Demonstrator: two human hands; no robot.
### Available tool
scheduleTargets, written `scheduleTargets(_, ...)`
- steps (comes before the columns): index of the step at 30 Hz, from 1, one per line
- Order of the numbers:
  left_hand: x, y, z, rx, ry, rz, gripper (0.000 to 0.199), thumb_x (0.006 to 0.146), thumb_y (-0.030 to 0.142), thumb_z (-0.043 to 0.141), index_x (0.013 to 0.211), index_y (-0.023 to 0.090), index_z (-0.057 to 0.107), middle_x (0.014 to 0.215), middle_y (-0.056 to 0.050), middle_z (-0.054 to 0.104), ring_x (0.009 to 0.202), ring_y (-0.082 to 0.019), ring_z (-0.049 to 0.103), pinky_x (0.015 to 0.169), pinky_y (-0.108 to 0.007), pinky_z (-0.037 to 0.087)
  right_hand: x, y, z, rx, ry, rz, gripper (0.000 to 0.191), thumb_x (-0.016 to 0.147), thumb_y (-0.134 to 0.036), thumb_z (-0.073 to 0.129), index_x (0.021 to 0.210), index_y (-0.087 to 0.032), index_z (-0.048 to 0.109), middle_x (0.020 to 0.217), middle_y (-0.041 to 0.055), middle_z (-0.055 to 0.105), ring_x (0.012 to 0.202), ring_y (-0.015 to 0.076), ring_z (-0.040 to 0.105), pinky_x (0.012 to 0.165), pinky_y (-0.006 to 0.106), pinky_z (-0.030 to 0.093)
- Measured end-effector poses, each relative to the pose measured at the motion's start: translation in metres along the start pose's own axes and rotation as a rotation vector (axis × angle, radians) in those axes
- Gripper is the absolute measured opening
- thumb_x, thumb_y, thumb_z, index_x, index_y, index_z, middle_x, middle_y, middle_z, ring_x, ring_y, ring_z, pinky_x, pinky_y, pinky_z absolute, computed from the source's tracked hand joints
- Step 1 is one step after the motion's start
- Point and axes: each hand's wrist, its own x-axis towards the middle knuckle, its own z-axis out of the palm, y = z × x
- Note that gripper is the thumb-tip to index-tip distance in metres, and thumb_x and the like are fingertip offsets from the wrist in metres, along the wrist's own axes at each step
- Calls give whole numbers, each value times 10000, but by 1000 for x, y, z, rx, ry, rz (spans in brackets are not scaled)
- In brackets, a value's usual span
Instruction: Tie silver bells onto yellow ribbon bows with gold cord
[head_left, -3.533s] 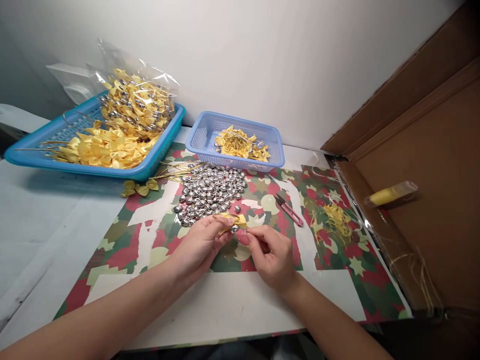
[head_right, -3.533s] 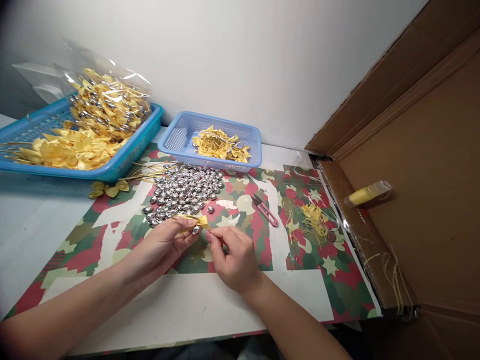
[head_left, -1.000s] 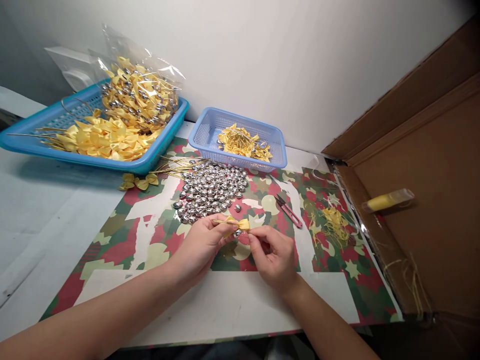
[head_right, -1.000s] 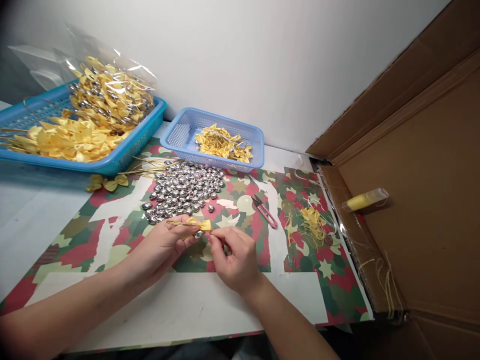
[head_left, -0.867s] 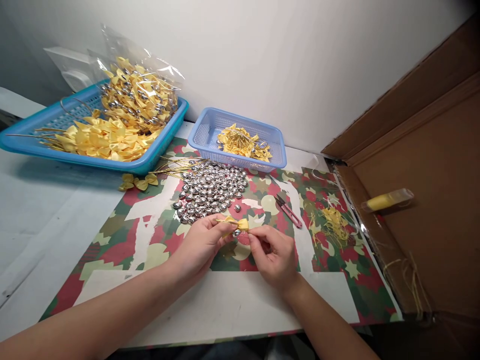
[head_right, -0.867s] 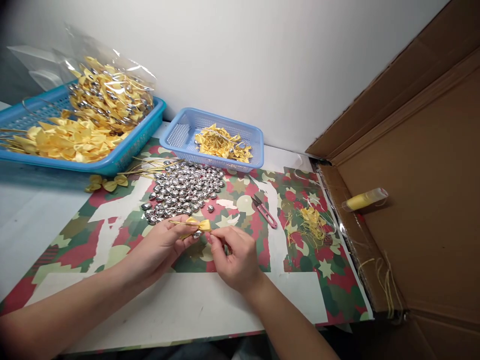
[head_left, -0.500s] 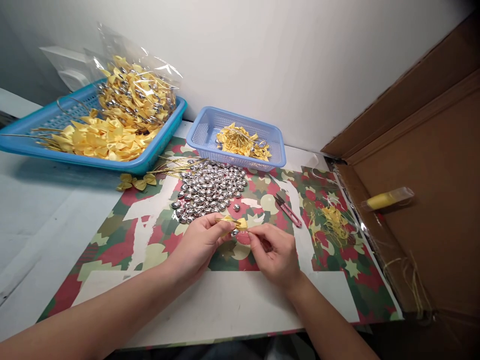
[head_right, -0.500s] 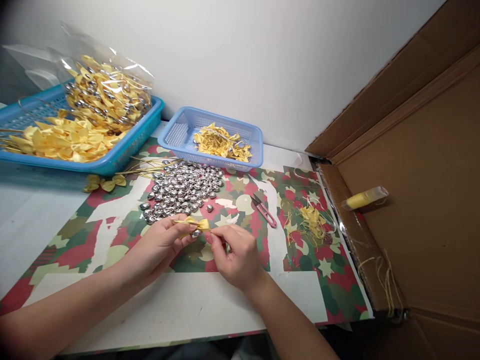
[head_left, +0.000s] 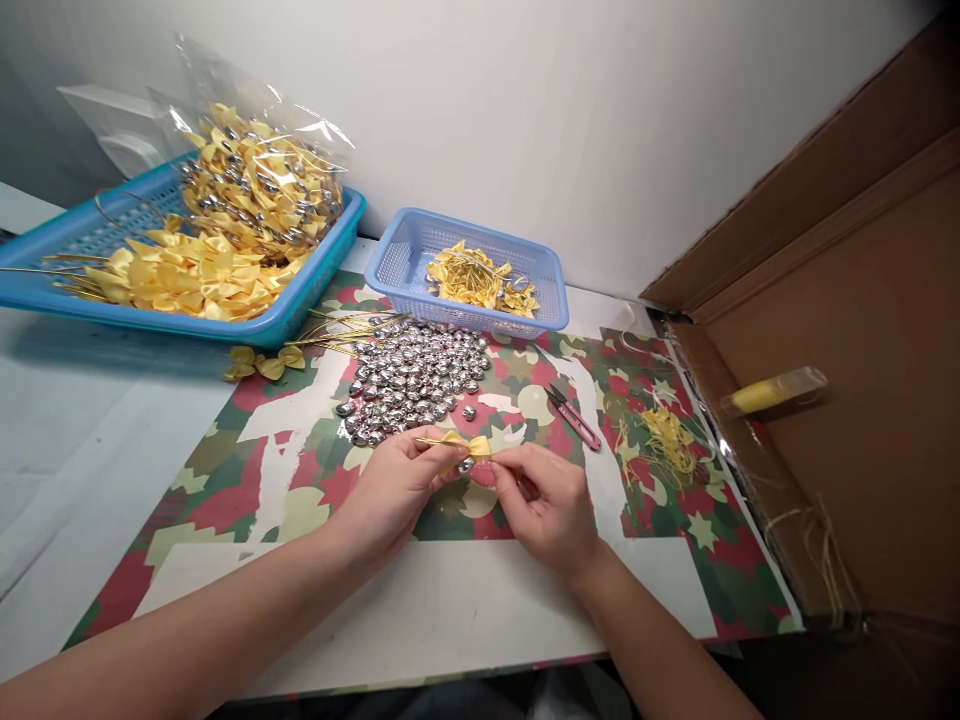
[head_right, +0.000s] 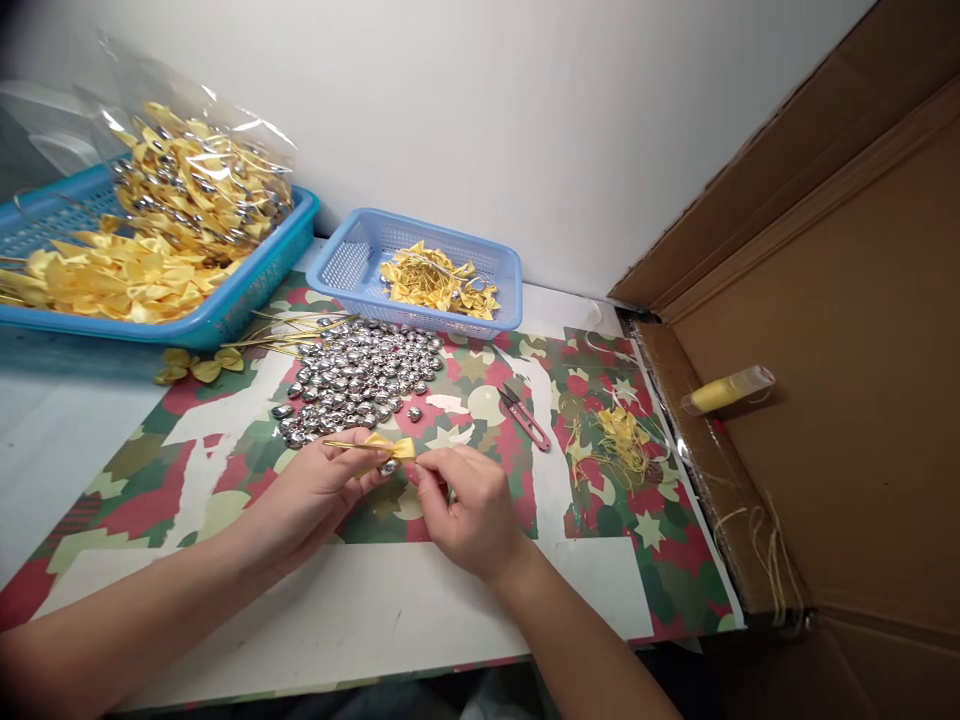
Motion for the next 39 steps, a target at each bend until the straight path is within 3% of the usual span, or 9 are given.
scheduleTargets(10,-1,2,-2,28,-63,25,127,611,239,781,631,141,703,662,-39,706,664,-134,632,695,-212,525,-2,0,0,45,-2,55,157,895,-136,512,790,-169,625,614,-5,597,508,84,488,467,200,378)
scheduleTargets(19,0,-1,-3,5,0,27,195,564,247,825,615,148,665,674,-7,685,672,-112,602,664,-201,501,-3,-1,2,66,5,75,166,886,-126,499,792,-176,627,647,5,640,535,92,543,475,199,421)
scheduleTargets(27,1,-1,-3,15,7,35,213,561,251,828,633,142,660,681,-8,684,681,-107,597,666,-194,509,-4,-2,3,82,18,91,149,876,-119,508,783,-172,612,609,-12,604,493,80,508,457,193,407)
scheduleTargets(39,-1,0,1,-33,-9,1,258,521,225,851,562,154,606,587,13,665,560,-106,613,555,-195,516,-3,-2,5,82,15,83,153,876,-112,524,765,-163,616,606,-12,597,501,76,494,460,188,387)
